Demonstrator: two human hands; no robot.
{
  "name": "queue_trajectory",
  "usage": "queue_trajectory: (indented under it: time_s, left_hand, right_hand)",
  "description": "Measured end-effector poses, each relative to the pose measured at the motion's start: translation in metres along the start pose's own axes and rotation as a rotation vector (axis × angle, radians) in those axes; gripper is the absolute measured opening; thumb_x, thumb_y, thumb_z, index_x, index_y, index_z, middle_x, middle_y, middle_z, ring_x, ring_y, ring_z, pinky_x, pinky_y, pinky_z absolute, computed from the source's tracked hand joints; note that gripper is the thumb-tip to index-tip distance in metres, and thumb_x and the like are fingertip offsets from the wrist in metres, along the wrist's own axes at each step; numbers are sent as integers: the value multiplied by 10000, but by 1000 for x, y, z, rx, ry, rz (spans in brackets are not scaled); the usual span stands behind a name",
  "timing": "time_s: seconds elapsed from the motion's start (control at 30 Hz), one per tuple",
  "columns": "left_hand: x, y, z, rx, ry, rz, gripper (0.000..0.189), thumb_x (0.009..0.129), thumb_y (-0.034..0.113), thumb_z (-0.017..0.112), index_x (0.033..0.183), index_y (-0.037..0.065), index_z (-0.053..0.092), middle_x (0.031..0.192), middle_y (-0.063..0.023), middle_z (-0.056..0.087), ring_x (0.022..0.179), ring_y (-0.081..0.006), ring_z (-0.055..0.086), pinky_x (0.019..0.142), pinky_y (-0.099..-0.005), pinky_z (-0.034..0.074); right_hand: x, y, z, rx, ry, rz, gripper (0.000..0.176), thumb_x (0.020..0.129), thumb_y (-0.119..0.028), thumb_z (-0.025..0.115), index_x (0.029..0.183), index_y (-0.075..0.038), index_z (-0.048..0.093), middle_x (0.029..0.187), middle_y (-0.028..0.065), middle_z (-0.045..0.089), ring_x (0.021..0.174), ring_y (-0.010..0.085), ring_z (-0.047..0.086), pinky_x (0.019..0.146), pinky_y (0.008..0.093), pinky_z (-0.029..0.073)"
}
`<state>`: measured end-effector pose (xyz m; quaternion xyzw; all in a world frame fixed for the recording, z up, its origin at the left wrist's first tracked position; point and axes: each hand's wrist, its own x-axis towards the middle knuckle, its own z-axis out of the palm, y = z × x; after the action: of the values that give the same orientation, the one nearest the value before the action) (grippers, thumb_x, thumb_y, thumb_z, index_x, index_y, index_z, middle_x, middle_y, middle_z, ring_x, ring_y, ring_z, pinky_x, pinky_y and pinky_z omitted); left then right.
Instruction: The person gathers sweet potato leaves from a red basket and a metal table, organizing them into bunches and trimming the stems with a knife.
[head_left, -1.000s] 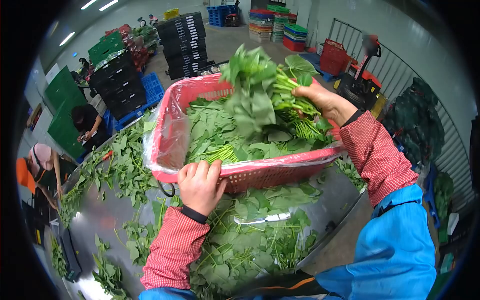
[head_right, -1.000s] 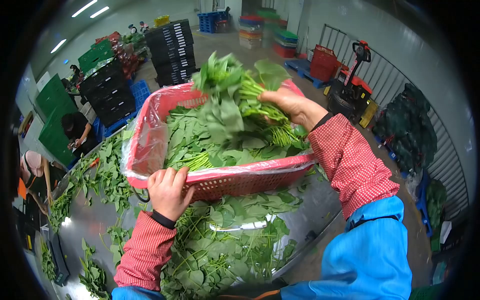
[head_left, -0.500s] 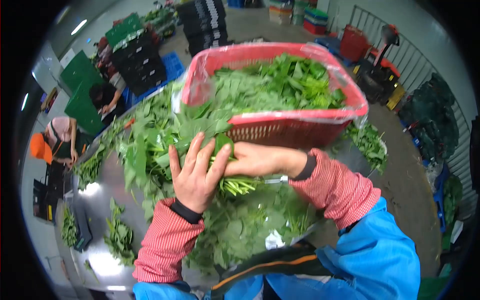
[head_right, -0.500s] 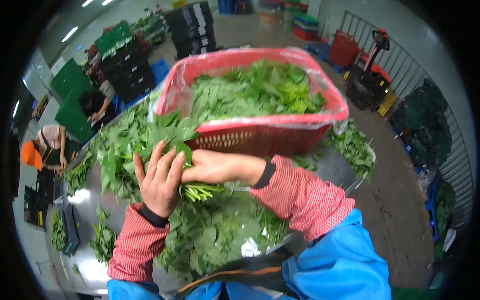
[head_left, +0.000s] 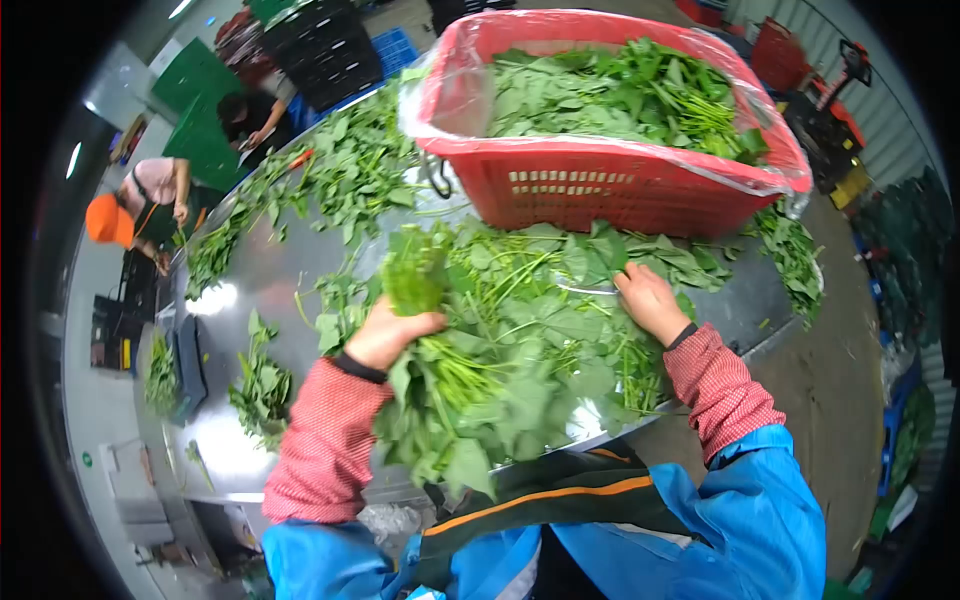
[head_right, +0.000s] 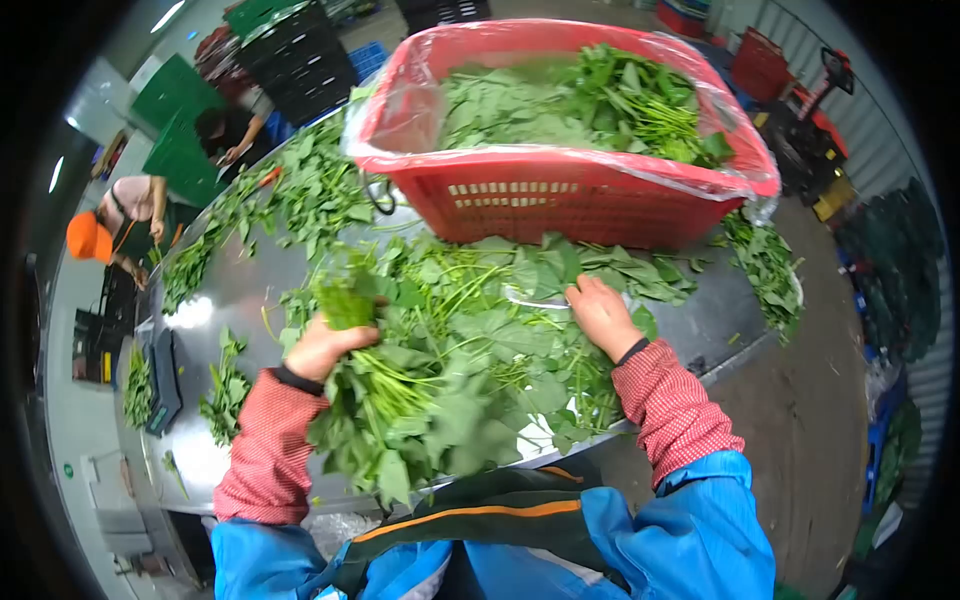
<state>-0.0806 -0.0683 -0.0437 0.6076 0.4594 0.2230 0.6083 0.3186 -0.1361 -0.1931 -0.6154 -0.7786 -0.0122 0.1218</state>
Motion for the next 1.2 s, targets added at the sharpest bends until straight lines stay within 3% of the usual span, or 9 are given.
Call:
queue_trajectory:
  time_s: [0.23, 0.37, 0.6, 0.7, 0.83, 0.87, 0.9, 1.1, 1.2]
  left_hand:
    - [7, -53, 25, -276, -121, -193, 419, 784, 104, 691, 1184, 19, 597, 1068, -39, 642, 966, -149, 590, 908, -300, 444]
    - [4, -55, 37, -293, -129, -234, 407, 777, 70, 684, 1172, 23, 598, 1042, -41, 650, 950, -153, 601, 895, -298, 452]
    - [5, -57, 60, -324, -179, -242, 323, 778, 47, 663, 1096, 9, 619, 993, -41, 661, 903, -155, 612, 842, -297, 474]
    - [-1, -53, 57, -259, -187, -270, 315, 775, 47, 658, 1085, 4, 621, 996, -41, 657, 909, -151, 603, 835, -295, 472]
    - [-21, -1, 31, -160, -52, -142, 331, 781, 49, 644, 1108, 3, 608, 990, -46, 653, 901, -143, 596, 829, -283, 466]
    - [-19, 3, 21, -101, -39, -69, 375, 774, 39, 640, 1142, -5, 582, 972, -41, 644, 901, -130, 590, 819, -269, 464]
    - [-14, 0, 9, 9, -101, -251, 415, 759, -3, 623, 1171, 0, 575, 1061, -53, 651, 965, -143, 601, 875, -285, 471]
    - [7, -30, 47, 520, -51, 38, 420, 764, 28, 630, 1181, 31, 580, 1059, -51, 669, 952, -164, 628, 870, -313, 496]
    - [11, -15, 28, 154, -106, 62, 384, 775, 65, 652, 1152, 28, 589, 1070, -34, 657, 962, -139, 606, 880, -300, 480]
  right_hand:
    - [-7, -59, -55, 330, 74, 220, 224, 807, -124, 549, 1008, -26, 549, 914, 192, 548, 866, 371, 565, 767, 452, 475]
    - [2, -123, -83, 550, 149, -28, 167, 864, -143, 570, 1002, -50, 590, 859, 110, 574, 747, 291, 602, 645, 367, 498]
    - [49, -180, -75, 155, 234, -221, 138, 718, -78, 596, 767, -75, 468, 694, 80, 497, 637, 240, 568, 555, 360, 482]
    - [47, -159, -44, 303, 276, -272, 105, 732, -74, 573, 779, -73, 479, 698, 82, 508, 652, 246, 579, 551, 359, 488]
    - [-4, -75, 10, 73, 96, -9, 53, 763, -59, 554, 815, -70, 547, 690, 109, 537, 631, 266, 596, 530, 364, 491]
    - [0, -76, 5, 74, 178, 25, 53, 760, -51, 554, 807, -70, 542, 697, 111, 544, 635, 261, 599, 535, 362, 491]
    - [-9, -85, -5, 92, 229, 69, 55, 756, -43, 554, 800, -71, 538, 705, 113, 551, 639, 256, 602, 540, 361, 490]
    - [47, -159, -71, 215, 300, -175, 54, 756, -47, 574, 784, -66, 532, 740, 123, 581, 672, 274, 615, 549, 375, 497]
    - [32, -101, -10, 165, 150, 4, 81, 786, -102, 601, 811, -52, 542, 763, 116, 578, 671, 287, 601, 549, 382, 495]
